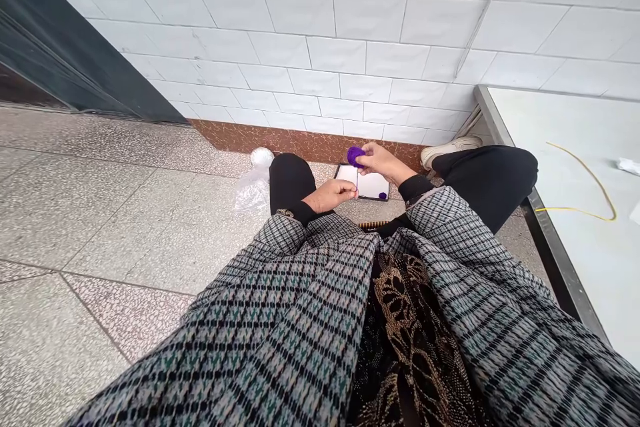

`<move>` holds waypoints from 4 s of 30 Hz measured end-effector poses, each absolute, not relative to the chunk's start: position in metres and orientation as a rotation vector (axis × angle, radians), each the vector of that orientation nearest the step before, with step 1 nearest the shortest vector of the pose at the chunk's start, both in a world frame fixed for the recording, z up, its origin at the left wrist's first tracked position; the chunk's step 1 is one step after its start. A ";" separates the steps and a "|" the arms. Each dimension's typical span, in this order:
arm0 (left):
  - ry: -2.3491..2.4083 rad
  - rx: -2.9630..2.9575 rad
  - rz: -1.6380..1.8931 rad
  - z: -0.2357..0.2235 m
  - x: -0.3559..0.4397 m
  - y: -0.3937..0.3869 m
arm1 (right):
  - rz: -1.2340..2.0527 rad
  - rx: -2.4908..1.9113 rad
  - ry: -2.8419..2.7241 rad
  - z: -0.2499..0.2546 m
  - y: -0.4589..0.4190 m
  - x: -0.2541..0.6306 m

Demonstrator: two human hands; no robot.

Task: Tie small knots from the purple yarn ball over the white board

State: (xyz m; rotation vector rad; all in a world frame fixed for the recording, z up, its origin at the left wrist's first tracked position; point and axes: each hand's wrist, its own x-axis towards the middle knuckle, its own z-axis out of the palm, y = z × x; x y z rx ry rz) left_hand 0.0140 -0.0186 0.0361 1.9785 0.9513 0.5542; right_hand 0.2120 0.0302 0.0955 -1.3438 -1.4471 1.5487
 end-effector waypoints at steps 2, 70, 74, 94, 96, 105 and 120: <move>0.988 2.031 0.617 0.043 0.011 -0.019 | 1.433 -1.443 -1.717 0.089 0.029 0.212; 1.228 1.960 0.967 0.040 -0.002 -0.005 | 1.649 -1.172 -2.199 0.090 0.025 0.219; 1.289 1.812 0.947 0.029 0.004 -0.005 | 1.914 -0.885 -1.492 0.102 0.026 0.219; 1.274 1.728 0.960 0.027 0.003 -0.007 | 1.853 -0.985 -1.565 0.108 0.023 0.218; 1.206 1.751 0.843 0.026 0.007 -0.009 | 1.739 -1.058 -1.285 0.110 0.026 0.217; 0.915 2.015 0.591 0.045 0.006 -0.017 | 1.253 -1.464 -1.656 0.090 0.034 0.212; 1.237 1.780 1.137 0.032 0.002 -0.005 | 1.846 -1.104 -1.769 0.101 0.016 0.213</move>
